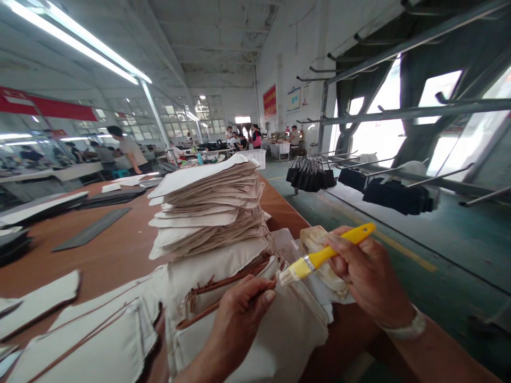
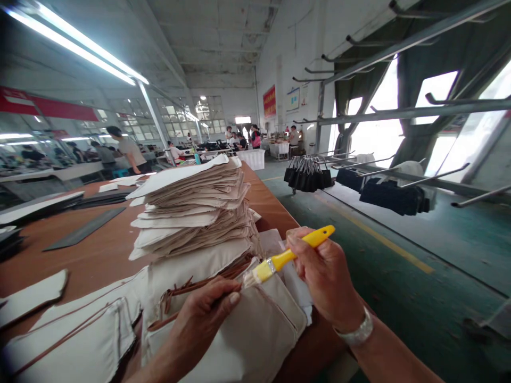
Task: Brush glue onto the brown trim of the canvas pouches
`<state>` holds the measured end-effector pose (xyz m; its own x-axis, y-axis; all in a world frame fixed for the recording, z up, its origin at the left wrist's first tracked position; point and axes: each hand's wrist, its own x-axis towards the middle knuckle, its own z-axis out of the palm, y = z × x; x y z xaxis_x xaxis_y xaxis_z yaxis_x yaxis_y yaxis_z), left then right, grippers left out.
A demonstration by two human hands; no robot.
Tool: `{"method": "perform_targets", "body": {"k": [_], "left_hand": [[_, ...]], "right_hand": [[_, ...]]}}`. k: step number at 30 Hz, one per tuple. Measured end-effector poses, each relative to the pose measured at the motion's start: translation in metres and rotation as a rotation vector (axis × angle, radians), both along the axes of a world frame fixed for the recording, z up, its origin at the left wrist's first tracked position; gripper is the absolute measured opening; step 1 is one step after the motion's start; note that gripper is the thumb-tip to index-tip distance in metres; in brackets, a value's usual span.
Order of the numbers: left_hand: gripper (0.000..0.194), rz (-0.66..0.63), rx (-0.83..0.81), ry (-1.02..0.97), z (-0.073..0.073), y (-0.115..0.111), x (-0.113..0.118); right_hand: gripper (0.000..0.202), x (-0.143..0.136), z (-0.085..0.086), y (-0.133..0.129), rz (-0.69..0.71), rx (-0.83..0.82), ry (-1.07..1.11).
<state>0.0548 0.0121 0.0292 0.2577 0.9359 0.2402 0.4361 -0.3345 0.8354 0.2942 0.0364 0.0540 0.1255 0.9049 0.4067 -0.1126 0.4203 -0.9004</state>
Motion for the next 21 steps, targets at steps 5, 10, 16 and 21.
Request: {"method": "perform_targets", "body": {"k": [5, 10, 16, 21], "left_hand": [[0.019, 0.027, 0.218, 0.062, -0.012, -0.006, 0.004], [0.012, -0.008, 0.613, 0.277, -0.018, -0.012, 0.006], [0.012, -0.008, 0.926, 0.446, -0.02, -0.016, 0.005], [0.017, -0.056, 0.957, 0.514, -0.018, -0.019, 0.003]], "right_hand": [[0.033, 0.004, -0.004, -0.002, -0.151, 0.09, -0.213], [0.032, 0.017, 0.002, 0.003, -0.134, 0.035, -0.103], [0.033, 0.019, 0.01, -0.025, 0.053, -0.028, -0.299], [0.029, 0.038, 0.012, -0.043, -0.027, -0.047, -0.301]]}}
